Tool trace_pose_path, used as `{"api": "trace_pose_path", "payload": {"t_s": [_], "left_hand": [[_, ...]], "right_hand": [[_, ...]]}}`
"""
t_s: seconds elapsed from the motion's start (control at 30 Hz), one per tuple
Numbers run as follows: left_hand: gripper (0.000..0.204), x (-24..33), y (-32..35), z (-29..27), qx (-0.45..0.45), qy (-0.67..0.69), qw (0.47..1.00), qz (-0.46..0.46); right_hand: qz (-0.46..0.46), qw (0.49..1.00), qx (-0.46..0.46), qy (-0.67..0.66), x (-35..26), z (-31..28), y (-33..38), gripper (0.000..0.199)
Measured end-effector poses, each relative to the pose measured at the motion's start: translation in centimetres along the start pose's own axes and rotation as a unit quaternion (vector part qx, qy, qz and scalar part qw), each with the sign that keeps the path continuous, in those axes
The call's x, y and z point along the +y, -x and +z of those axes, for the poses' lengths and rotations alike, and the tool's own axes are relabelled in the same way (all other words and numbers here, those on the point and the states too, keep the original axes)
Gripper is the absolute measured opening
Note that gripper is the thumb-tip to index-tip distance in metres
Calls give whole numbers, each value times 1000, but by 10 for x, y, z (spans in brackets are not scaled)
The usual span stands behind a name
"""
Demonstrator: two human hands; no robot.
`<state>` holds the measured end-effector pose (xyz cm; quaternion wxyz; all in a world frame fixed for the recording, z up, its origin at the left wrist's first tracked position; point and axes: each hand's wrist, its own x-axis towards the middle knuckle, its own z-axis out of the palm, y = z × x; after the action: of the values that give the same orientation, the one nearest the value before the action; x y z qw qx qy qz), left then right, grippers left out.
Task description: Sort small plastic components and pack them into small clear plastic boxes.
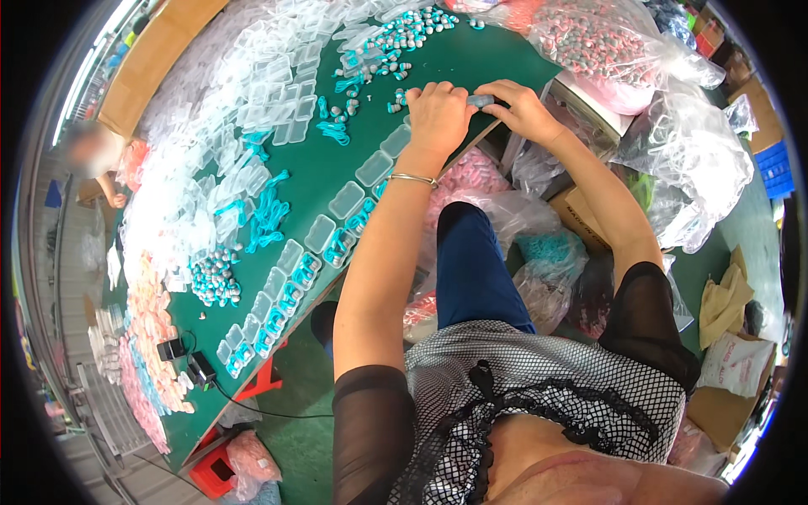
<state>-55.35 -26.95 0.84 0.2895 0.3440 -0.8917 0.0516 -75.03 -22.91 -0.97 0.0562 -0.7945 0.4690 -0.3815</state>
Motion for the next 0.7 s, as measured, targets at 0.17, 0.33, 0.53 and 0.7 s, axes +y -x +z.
{"api": "trace_pose_path", "payload": {"t_s": [0.17,0.33,0.53,0.7], "left_hand": [[20,-7,6,-7,-9,49,999,22],[27,2,15,-21,-2,24,999,-36],[46,-2,43,-58,-98,-2,987,-127],[44,-7,56,-48,-86,-26,989,-117]], "right_hand": [[63,997,-3,-49,-17,-1,2,31],[-66,994,56,71,-12,-1,-7,22],[-71,984,49,156,1,1,-13,30],[-56,986,18,156,-20,9,-31,30]]}}
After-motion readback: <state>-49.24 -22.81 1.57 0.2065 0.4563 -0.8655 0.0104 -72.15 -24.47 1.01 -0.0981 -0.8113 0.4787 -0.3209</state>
